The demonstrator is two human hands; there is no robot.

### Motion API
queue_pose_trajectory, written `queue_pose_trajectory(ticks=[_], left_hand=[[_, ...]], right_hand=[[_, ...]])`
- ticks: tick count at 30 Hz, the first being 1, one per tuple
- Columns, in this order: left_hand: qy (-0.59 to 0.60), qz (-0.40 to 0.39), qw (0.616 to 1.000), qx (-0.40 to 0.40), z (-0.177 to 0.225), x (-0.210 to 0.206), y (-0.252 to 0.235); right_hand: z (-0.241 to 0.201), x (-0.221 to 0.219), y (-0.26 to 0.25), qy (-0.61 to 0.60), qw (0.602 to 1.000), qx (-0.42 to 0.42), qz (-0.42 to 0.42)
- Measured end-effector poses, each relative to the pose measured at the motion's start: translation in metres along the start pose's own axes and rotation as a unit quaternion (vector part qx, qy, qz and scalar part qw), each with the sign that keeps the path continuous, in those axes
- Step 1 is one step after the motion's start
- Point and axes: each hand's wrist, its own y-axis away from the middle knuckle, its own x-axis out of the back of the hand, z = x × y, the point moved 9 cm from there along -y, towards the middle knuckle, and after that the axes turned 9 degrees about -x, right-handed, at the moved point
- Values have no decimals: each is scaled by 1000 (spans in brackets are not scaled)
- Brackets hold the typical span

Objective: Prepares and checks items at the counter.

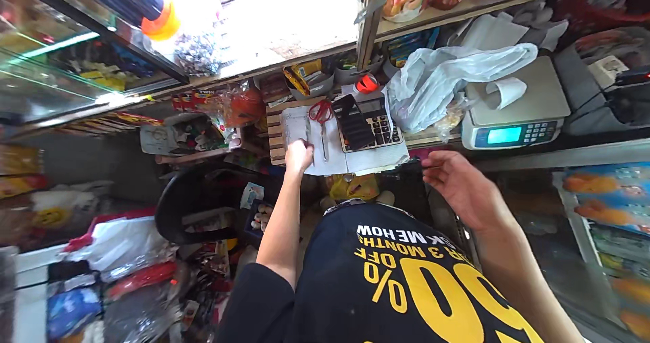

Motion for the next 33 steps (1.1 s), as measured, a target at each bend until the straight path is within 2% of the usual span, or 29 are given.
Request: queue_pose_trajectory(ticks=[3,6,9,11,14,16,18,19,22,25,27,30,33], left_hand=[[99,-51,979,-168,51,-7,45],[168,-187,924,-288,109,-31,87],[177,-234,891,-347,138,-48,104],[161,-223,886,-372,146,-47,106],[172,-196,881,-394,155,-44,109],[186,-202,891,-362,152,-46,108],[174,-199,916,-301,133,-40,94],[163,-174,936,-261,115,-29,81],[100,-9,987,-129,45,26,25],[17,71,997,18,2,86,-21],[-54,105,991,54,-3,114,-50],[-146,103,981,74,2,129,-87],[-143,91,983,72,6,127,-110]], right_hand=[[11,-37,-15,159,985,-22,-59],[19,-76,-29,156,979,-53,-123],[17,-89,-38,70,993,-38,-92],[11,-86,-43,24,998,-17,-57],[8,-83,-47,26,998,19,-51],[8,-85,-48,59,997,22,-51],[8,-80,-50,126,991,18,-41],[7,-74,-50,144,989,17,-30],[3,-46,-41,125,992,22,8],[3,-18,-23,111,992,17,58],[7,-5,-10,110,990,12,88],[14,4,8,100,988,4,116],[24,10,24,86,987,-4,134]])
